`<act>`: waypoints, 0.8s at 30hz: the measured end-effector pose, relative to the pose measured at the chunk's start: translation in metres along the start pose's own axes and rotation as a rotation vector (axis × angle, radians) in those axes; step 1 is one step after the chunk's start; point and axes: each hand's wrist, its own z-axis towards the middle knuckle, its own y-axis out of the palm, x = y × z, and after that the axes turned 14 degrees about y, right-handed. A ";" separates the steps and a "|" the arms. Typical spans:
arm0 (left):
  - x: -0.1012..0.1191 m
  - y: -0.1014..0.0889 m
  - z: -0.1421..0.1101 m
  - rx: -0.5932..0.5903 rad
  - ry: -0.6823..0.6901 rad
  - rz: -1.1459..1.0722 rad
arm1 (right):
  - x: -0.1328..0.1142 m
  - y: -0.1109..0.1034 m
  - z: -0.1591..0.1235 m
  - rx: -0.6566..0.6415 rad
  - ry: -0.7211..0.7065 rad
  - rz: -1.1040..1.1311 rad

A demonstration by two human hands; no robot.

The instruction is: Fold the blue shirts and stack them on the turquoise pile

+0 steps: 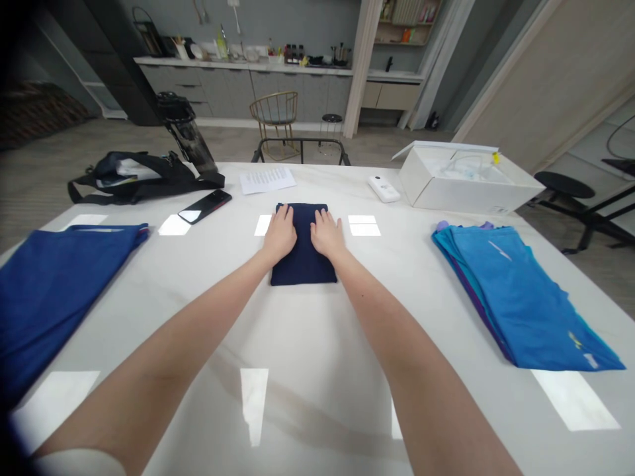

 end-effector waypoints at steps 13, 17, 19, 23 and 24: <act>0.016 0.008 -0.033 -0.101 -0.010 -0.005 | -0.011 0.011 -0.039 -0.013 -0.030 -0.027; 0.017 0.005 -0.042 -0.147 -0.039 0.022 | -0.003 0.008 -0.053 -0.014 -0.012 -0.056; 0.017 0.004 -0.051 -0.154 -0.024 0.043 | 0.002 0.007 -0.060 -0.016 -0.012 -0.069; 0.012 -0.004 -0.070 -0.130 0.122 0.092 | 0.013 0.003 -0.075 -0.028 -0.022 -0.111; 0.011 -0.007 -0.075 -0.124 0.194 0.100 | 0.015 0.001 -0.079 -0.032 -0.025 -0.125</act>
